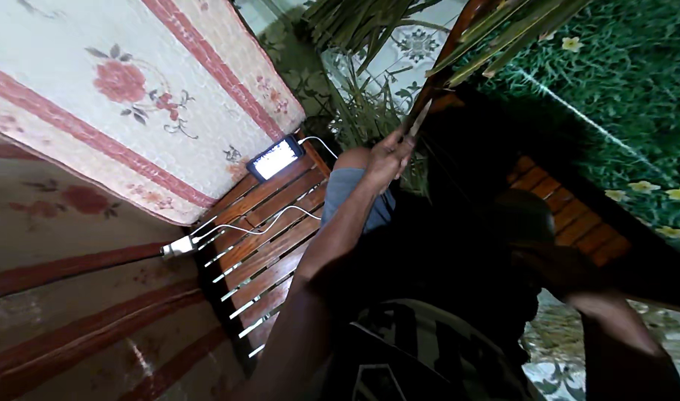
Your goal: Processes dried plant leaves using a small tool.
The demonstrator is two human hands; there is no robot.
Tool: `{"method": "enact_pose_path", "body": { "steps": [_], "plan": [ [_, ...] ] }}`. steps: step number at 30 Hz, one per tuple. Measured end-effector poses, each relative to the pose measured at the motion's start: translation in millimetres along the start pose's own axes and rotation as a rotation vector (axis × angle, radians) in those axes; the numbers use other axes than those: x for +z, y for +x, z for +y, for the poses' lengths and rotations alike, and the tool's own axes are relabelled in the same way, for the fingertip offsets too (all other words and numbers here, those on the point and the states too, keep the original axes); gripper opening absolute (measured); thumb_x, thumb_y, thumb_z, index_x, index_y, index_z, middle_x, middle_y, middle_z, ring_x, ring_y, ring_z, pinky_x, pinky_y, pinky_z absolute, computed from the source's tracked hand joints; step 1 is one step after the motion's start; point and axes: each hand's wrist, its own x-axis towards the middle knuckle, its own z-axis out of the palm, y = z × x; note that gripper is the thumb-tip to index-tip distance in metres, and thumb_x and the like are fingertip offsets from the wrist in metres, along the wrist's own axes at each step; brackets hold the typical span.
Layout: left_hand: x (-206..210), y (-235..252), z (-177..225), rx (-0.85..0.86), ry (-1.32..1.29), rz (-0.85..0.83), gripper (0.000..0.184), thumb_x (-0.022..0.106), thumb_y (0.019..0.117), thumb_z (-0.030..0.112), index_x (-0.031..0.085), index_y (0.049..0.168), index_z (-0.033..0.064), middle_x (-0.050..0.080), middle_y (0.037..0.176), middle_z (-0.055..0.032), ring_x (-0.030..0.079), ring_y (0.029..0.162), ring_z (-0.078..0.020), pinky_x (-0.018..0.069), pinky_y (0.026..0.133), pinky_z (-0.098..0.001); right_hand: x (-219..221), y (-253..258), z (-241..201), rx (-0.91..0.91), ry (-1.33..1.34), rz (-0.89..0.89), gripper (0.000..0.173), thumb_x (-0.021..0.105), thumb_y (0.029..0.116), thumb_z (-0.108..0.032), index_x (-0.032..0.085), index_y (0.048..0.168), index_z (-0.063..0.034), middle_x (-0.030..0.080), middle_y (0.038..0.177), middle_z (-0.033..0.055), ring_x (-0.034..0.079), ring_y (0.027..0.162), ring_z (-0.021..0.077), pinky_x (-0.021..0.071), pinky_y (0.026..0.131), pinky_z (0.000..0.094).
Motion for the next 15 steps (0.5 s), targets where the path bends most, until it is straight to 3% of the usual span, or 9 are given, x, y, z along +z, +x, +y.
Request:
{"method": "enact_pose_path", "body": {
  "steps": [4, 5, 8, 11, 13, 15],
  "plan": [
    [8.1, -5.6, -13.1, -0.033, 0.038, 0.041, 0.047, 0.051, 0.1077, 0.019, 0.044, 0.154, 0.0159, 0.048, 0.061, -0.0019, 0.038, 0.041, -0.0064, 0.036, 0.038, -0.0194, -2.5, -8.7, 6.6, 0.081, 0.063, -0.041, 0.031, 0.05, 0.1026, -0.022, 0.07, 0.116, -0.0027, 0.064, 0.074, 0.0014, 0.054, 0.055, 0.006, 0.0496, 0.054, 0.0278],
    [5.2, -2.6, -14.7, -0.028, 0.015, 0.054, 0.046, 0.05, 0.1087, 0.019, 0.044, 0.154, 0.0133, 0.049, 0.064, -0.0016, 0.04, 0.044, -0.007, 0.0375, 0.041, -0.0207, -2.7, -9.9, 5.5, 0.077, 0.063, -0.045, 0.03, 0.05, 0.1019, -0.021, 0.07, 0.116, -0.0028, 0.063, 0.073, 0.0008, 0.053, 0.054, 0.0057, 0.0488, 0.053, 0.0274],
    [-11.3, 8.3, -3.8, -0.03, -0.098, 0.142, 0.042, 0.043, 0.1109, 0.023, 0.041, 0.151, 0.0142, 0.045, 0.065, 0.0021, 0.04, 0.045, -0.0063, 0.0395, 0.042, -0.0205, 0.2, -14.8, 14.9, -0.013, 0.022, -0.056, 0.028, 0.052, 0.1005, -0.018, 0.071, 0.109, -0.0001, 0.065, 0.074, 0.0041, 0.056, 0.057, 0.0096, 0.0512, 0.058, 0.0325],
    [-23.3, 11.5, 2.3, -0.011, -0.2, 0.108, 0.041, 0.039, 0.1117, 0.024, 0.037, 0.152, 0.0173, 0.043, 0.064, 0.0035, 0.041, 0.045, -0.0064, 0.0401, 0.042, -0.0206, 6.5, -21.4, 35.0, -0.081, 0.064, -0.053, 0.028, 0.053, 0.0996, -0.021, 0.072, 0.107, -0.0023, 0.066, 0.075, 0.0, 0.056, 0.059, 0.0036, 0.0509, 0.058, 0.0251],
    [-23.4, 9.5, -2.9, 0.009, -0.236, 0.077, 0.043, 0.039, 0.1113, 0.023, 0.036, 0.154, 0.0186, 0.044, 0.064, 0.0028, 0.041, 0.045, -0.0069, 0.0402, 0.042, -0.0209, 6.4, -19.8, 34.3, -0.029, 0.111, -0.136, 0.027, 0.055, 0.1, -0.021, 0.07, 0.114, -0.0034, 0.066, 0.076, 0.0002, 0.058, 0.058, 0.0049, 0.0527, 0.056, 0.0254],
    [-14.9, 1.0, -8.4, 0.007, -0.239, 0.057, 0.043, 0.041, 0.1107, 0.025, 0.038, 0.153, 0.0213, 0.044, 0.064, 0.0023, 0.041, 0.044, -0.007, 0.0402, 0.041, -0.0206, 4.7, -12.5, 18.7, 0.02, 0.136, -0.211, 0.037, 0.054, 0.1026, -0.025, 0.062, 0.132, -0.0045, 0.069, 0.084, 0.0044, 0.062, 0.063, 0.0098, 0.0558, 0.061, 0.0314]
  ]
}}
